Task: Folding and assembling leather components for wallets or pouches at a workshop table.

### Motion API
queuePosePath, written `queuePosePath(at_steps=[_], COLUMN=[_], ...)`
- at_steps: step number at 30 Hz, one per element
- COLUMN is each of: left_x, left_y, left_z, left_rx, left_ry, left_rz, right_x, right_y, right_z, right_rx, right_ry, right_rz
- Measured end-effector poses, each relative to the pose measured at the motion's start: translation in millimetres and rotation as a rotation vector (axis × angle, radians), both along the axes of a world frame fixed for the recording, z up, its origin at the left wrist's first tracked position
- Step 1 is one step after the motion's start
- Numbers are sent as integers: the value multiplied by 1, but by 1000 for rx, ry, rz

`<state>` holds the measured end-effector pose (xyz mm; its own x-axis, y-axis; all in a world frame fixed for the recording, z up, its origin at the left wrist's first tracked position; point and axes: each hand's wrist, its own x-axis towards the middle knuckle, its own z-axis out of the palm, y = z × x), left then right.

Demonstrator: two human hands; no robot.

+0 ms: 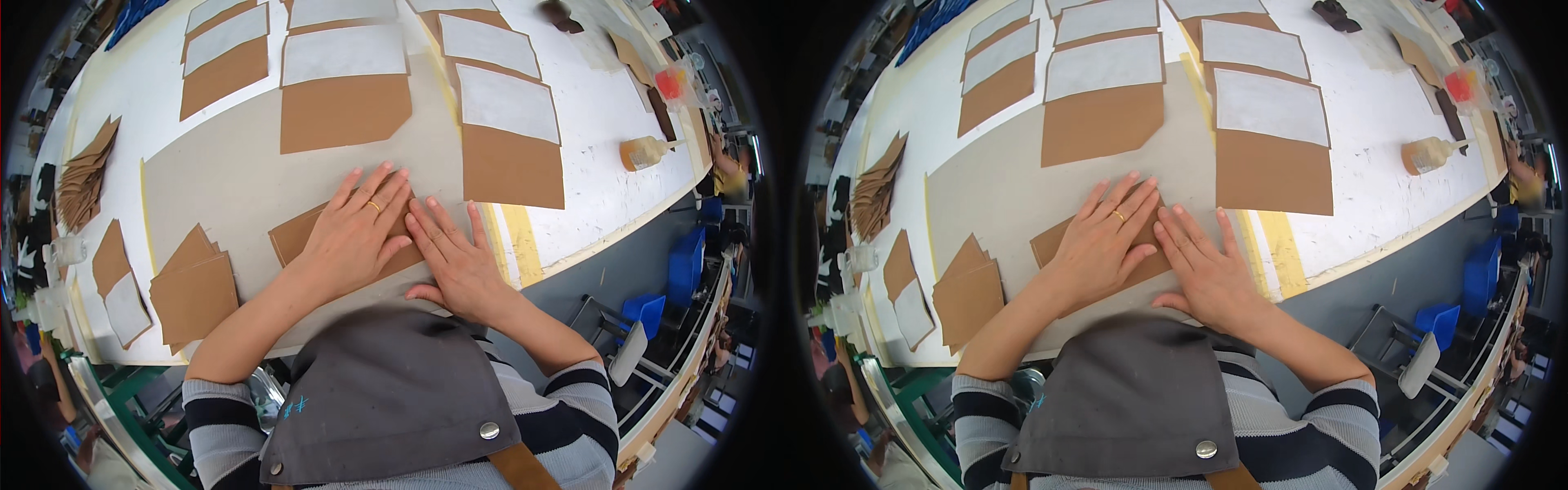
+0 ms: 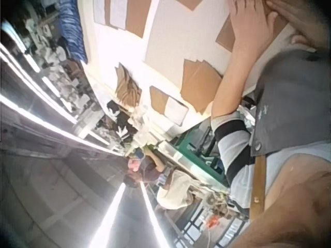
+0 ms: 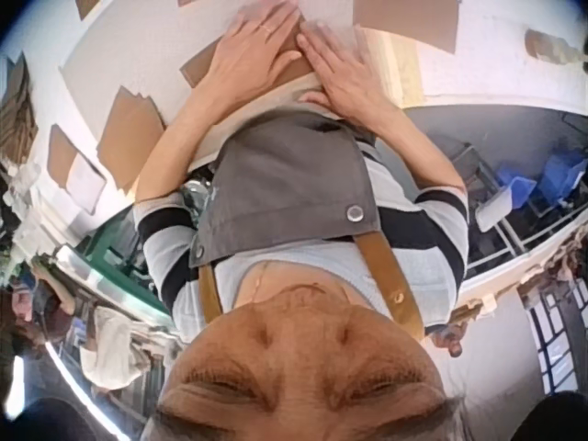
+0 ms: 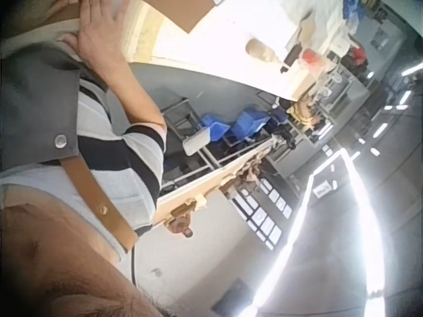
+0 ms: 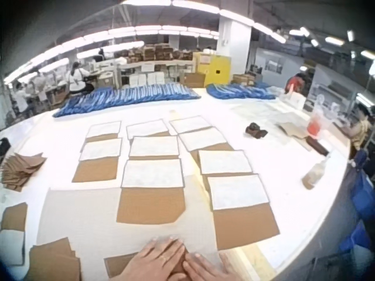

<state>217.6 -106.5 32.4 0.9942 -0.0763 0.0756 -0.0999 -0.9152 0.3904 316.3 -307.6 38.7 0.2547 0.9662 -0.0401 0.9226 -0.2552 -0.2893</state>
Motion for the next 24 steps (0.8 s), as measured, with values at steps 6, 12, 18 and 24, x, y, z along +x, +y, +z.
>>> queuePosePath(at_steps=[6, 12, 18, 24], left_x=[3, -15, -130, -160], left_y=[4, 34, 4, -15], left_z=[-13, 3, 3, -11], left_rx=[74, -420, -176, -28], left_ry=[41, 48, -340, -337], left_rz=[65, 188, 404, 402], right_x=[-1, 1, -10, -25], right_y=[-1, 1, 50, 91], right_z=[-1, 7, 30, 6], right_rx=[-11, -78, -12, -22], right_ry=[10, 13, 160, 176], right_rz=[15, 42, 386, 710])
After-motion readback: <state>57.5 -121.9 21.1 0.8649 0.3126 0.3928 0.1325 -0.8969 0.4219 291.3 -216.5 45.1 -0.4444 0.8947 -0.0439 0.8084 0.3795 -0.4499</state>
